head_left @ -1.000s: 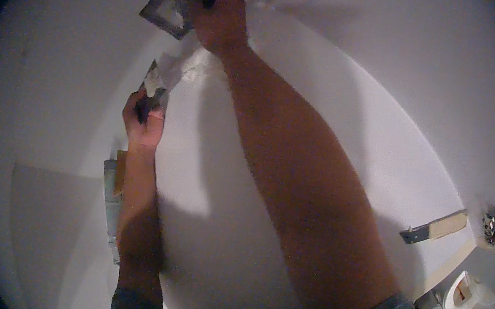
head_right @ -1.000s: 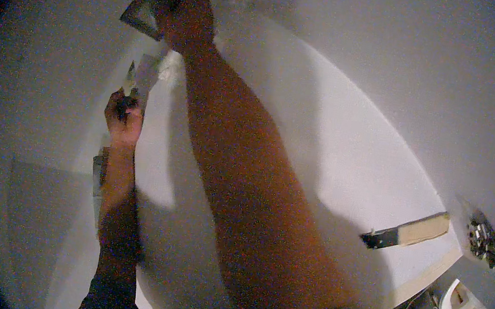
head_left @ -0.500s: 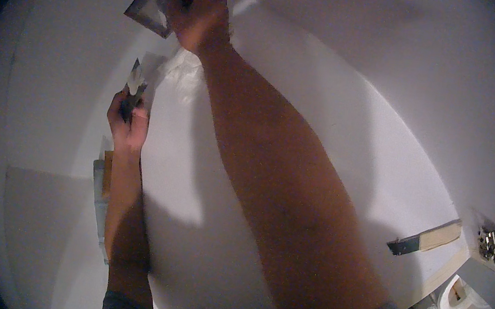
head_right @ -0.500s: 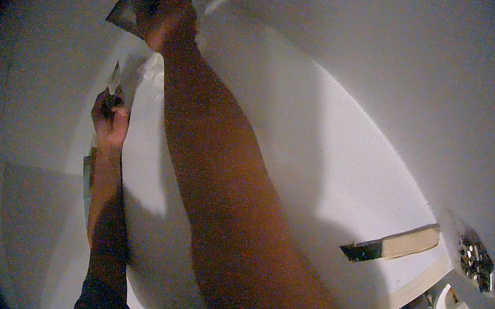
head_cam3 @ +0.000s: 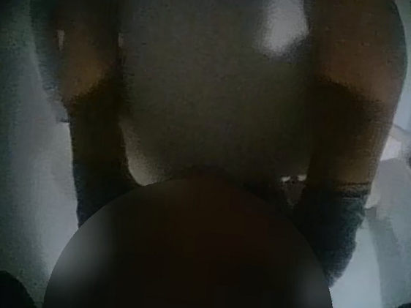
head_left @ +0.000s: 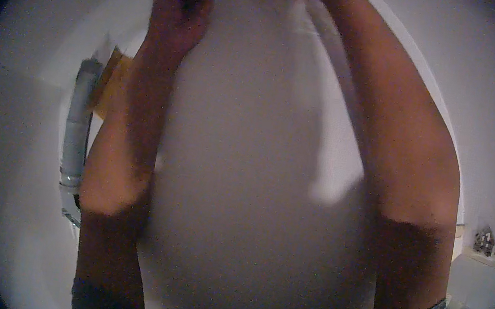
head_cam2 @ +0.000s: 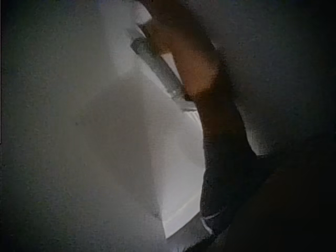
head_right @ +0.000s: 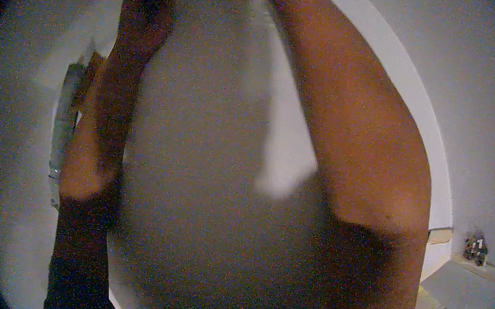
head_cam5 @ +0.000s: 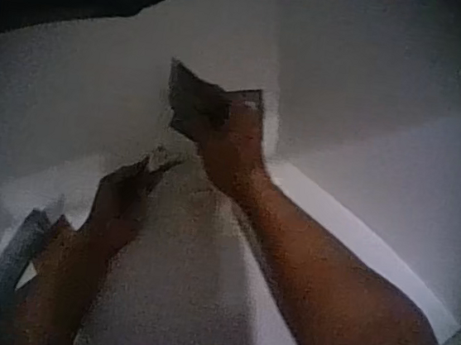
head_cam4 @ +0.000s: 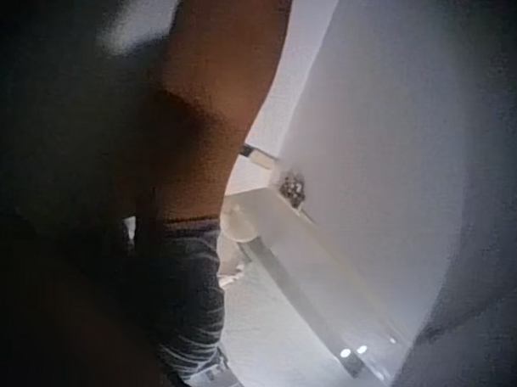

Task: The person scoops a white compound from a plastic bag onto a trowel, then uses a putty knife to spread and smooth the compound on a white wall around an electrical outlet. The person repeatedly transfers compound between tools and applies it to the wall surface.

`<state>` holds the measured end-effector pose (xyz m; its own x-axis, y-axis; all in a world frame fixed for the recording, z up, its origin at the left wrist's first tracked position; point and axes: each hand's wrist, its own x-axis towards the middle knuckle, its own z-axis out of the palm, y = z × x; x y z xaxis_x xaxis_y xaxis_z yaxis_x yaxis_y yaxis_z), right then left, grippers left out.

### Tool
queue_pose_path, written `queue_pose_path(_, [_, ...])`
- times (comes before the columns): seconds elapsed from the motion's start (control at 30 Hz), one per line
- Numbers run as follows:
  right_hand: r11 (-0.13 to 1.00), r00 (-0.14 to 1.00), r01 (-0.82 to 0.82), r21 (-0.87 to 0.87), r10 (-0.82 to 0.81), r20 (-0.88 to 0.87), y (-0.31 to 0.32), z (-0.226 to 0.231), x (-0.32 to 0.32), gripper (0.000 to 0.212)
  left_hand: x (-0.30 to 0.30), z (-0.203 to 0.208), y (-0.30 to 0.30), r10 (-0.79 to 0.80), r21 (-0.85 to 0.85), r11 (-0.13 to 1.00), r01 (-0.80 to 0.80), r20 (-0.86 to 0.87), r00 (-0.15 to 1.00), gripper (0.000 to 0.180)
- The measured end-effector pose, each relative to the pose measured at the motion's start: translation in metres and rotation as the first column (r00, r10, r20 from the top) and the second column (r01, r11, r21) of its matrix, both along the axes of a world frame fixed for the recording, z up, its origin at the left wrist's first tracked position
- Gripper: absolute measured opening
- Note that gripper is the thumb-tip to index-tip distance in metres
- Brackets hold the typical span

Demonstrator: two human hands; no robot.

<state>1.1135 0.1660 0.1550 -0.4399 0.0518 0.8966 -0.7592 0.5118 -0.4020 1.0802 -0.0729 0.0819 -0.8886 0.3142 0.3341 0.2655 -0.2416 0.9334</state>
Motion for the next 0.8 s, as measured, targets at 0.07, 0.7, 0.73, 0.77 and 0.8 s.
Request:
queue_pose_path(0.07, [0.997,0.995,-0.073,0.011,0.072,0.065,0.025,0.013,0.03,0.039,0.016,0.023,0.064,-0.34,0.349,0.894,0.281,0.12,0.933,0.033])
queue_pose_path(0.7, [0.9,0.997,0.013,0.435,-0.042,0.058,0.017,-0.006,0.072,0.032,0.007,0.011,0.043,-0.462,0.758,0.595,0.268,0.05,0.886,0.011])
queue_pose_path(0.73, [0.874,0.989,0.078,0.479,-0.129,0.075,0.023,-0.001,0.08,0.027,0.004,0.009,0.045,-0.483,0.759,0.578,0.301,0.02,0.875,0.01])
queue_pose_path(0.77, [0.84,0.972,0.142,0.524,-0.218,0.086,0.032,0.005,0.087,0.022,0.002,0.007,0.049,-0.505,0.759,0.559,0.335,-0.009,0.863,0.01])
queue_pose_path(0.8, [0.794,0.974,0.174,0.582,-0.227,0.019,0.045,0.014,0.088,0.025,-0.001,0.004,0.052,-0.527,0.758,0.538,0.369,-0.04,0.849,0.01])
